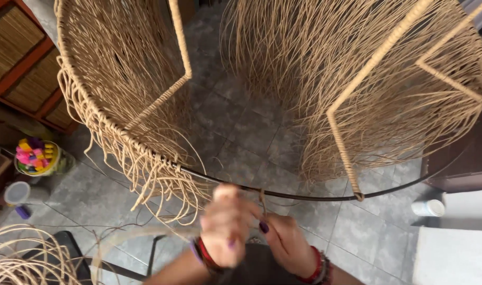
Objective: Weaving and tying individual straw strands onto a circular metal frame to create a decorative structure.
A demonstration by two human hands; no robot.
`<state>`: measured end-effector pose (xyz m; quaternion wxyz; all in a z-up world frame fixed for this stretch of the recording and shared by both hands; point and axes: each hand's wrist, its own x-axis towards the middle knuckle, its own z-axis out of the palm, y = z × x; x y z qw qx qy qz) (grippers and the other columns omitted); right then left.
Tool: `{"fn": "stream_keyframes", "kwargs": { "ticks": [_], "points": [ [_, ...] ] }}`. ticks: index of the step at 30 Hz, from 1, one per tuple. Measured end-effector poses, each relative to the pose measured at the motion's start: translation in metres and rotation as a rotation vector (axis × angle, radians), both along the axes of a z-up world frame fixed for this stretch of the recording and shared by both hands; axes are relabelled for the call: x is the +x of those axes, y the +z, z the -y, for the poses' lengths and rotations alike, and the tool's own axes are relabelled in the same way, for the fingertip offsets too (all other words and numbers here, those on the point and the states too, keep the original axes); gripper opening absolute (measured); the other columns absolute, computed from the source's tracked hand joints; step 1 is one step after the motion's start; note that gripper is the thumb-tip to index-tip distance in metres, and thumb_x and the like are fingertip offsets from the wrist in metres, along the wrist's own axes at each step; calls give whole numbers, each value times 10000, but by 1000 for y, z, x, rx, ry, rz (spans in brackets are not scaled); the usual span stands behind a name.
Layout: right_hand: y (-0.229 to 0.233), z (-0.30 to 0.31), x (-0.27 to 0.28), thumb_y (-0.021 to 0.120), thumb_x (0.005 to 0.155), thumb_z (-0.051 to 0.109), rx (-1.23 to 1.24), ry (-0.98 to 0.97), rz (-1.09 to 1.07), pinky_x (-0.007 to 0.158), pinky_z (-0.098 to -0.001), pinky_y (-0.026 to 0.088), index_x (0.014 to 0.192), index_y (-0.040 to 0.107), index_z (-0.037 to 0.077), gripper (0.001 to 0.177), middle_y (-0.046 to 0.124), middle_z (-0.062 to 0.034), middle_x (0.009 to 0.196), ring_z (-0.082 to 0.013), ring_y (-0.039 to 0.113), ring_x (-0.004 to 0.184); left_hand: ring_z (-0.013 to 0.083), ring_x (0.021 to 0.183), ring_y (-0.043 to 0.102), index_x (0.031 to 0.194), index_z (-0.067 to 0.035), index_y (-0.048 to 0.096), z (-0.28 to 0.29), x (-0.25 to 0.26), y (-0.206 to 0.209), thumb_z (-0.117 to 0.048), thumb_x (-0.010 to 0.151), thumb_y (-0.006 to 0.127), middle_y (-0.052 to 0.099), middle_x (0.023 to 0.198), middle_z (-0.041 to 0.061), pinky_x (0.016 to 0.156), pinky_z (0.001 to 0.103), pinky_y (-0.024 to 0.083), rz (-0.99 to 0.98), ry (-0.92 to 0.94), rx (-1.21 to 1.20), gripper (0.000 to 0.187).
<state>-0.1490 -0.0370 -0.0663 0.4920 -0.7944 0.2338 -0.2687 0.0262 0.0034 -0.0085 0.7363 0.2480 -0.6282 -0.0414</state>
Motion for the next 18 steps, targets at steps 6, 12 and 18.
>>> {"fn": "stream_keyframes", "kwargs": {
  "ticks": [6, 12, 18],
  "points": [
    [18, 11, 0, 551, 952, 140, -574, 218, -368, 896, -341, 541, 1280, 604, 54, 343, 700, -117, 1225, -220, 703, 1042, 200, 478, 402, 612, -93, 367, -24, -46, -68, -431, 1089, 497, 440, 545, 91, 475, 326, 335, -591, -375, 345, 599],
    [89, 24, -7, 650, 975, 279, -1044, -173, -227, 958, -409, 466, 1106, 735, 110, 230, 657, -79, 1190, -283, 634, 1041, 186, 502, 225, 584, -159, 269, -14, -39, -41, -313, 1050, 432, 298, 490, -2, 574, 373, 244, -855, -531, 275, 517],
    [68, 50, -5, 682, 980, 340, -986, -165, -426, 520, -308, 425, 887, 697, 197, 171, 600, 54, 739, -150, 587, 622, 168, 514, 239, 585, -146, 255, -37, -36, -57, -334, 1063, 445, 279, 508, 7, 546, 351, 205, -785, -552, 441, 548]
  ]
}}
